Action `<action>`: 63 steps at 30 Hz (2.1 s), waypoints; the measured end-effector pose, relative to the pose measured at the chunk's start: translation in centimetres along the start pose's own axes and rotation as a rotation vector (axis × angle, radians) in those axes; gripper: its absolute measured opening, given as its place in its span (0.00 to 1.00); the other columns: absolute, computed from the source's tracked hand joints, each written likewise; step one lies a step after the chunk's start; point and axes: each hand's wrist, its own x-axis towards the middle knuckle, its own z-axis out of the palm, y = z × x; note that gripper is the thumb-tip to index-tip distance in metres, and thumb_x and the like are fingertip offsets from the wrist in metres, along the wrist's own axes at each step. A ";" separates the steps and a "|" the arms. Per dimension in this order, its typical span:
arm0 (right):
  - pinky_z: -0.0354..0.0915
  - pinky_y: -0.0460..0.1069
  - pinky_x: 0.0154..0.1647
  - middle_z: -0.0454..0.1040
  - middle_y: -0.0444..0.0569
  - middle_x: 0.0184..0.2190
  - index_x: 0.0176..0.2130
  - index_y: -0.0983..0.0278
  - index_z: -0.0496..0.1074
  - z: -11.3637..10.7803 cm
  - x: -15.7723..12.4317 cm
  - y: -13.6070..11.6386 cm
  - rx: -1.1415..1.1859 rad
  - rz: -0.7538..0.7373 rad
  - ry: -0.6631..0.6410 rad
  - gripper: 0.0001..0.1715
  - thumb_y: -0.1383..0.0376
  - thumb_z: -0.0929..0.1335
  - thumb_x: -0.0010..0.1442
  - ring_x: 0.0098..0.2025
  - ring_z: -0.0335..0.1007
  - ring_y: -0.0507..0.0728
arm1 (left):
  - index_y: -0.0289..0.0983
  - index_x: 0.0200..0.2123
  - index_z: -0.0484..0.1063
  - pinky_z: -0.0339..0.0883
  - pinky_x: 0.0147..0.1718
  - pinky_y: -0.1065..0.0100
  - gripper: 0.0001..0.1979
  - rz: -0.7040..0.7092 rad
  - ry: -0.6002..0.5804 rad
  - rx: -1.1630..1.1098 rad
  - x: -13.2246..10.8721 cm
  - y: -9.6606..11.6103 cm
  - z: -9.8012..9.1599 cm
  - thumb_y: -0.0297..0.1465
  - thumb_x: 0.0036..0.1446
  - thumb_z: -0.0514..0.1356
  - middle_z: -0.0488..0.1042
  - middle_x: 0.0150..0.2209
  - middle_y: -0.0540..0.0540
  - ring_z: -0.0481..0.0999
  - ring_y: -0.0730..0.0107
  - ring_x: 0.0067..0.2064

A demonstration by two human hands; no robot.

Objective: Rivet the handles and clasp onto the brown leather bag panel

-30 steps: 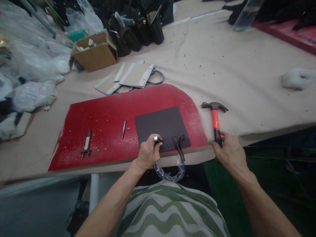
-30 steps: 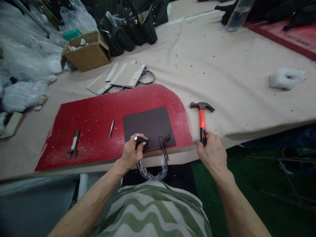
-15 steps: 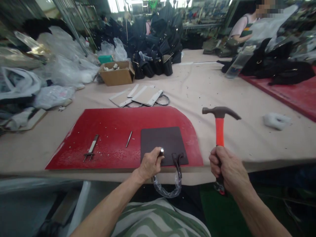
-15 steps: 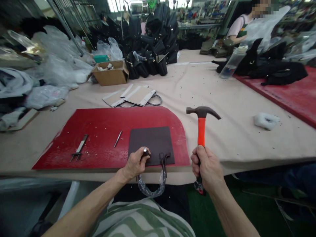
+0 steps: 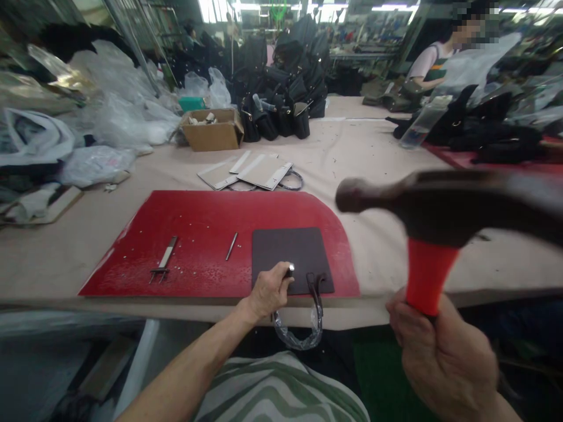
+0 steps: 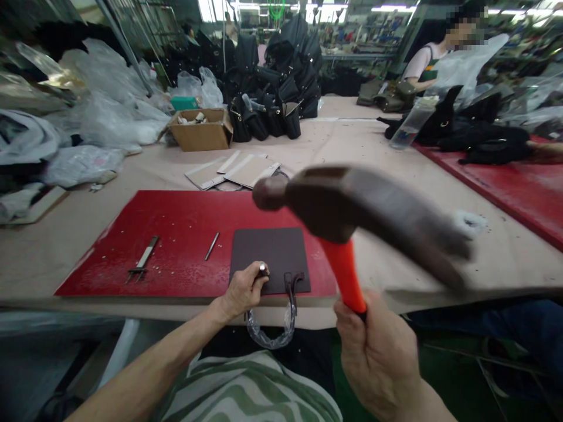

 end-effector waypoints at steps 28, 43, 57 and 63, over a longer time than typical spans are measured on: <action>0.49 0.48 0.19 0.58 0.40 0.17 0.28 0.60 0.60 4.2 0.3 4.2 0.341 0.469 -0.229 0.25 0.47 0.59 0.69 0.18 0.54 0.53 | 0.38 0.42 0.69 0.71 0.41 0.67 0.05 -0.136 0.005 -0.190 -0.2 -0.2 -0.7 0.27 0.64 0.55 0.76 0.37 0.45 0.77 0.67 0.40; 0.51 0.47 0.25 0.62 0.41 0.21 0.28 0.62 0.62 10.1 3.4 4.7 0.378 0.517 -0.284 0.18 0.53 0.67 0.63 0.23 0.58 0.53 | 0.37 0.42 0.72 0.71 0.41 0.69 0.06 -0.083 0.044 -0.182 -0.4 0.0 -0.9 0.26 0.63 0.57 0.77 0.38 0.46 0.78 0.68 0.40; 0.53 0.48 0.25 0.66 0.38 0.20 0.27 0.64 0.67 13.6 6.0 7.0 0.136 0.696 -0.467 0.15 0.68 0.76 0.55 0.24 0.62 0.52 | 0.37 0.42 0.74 0.73 0.46 0.66 0.06 -0.204 0.074 -0.217 -0.6 0.1 -1.5 0.27 0.63 0.58 0.79 0.40 0.45 0.79 0.66 0.43; 0.53 0.48 0.26 0.67 0.38 0.20 0.27 0.64 0.67 13.5 6.2 6.7 0.121 0.727 -0.445 0.14 0.70 0.75 0.55 0.25 0.63 0.52 | 0.35 0.41 0.75 0.74 0.47 0.67 0.06 -0.200 0.113 -0.234 -0.4 0.1 -1.5 0.25 0.62 0.60 0.80 0.39 0.45 0.80 0.68 0.41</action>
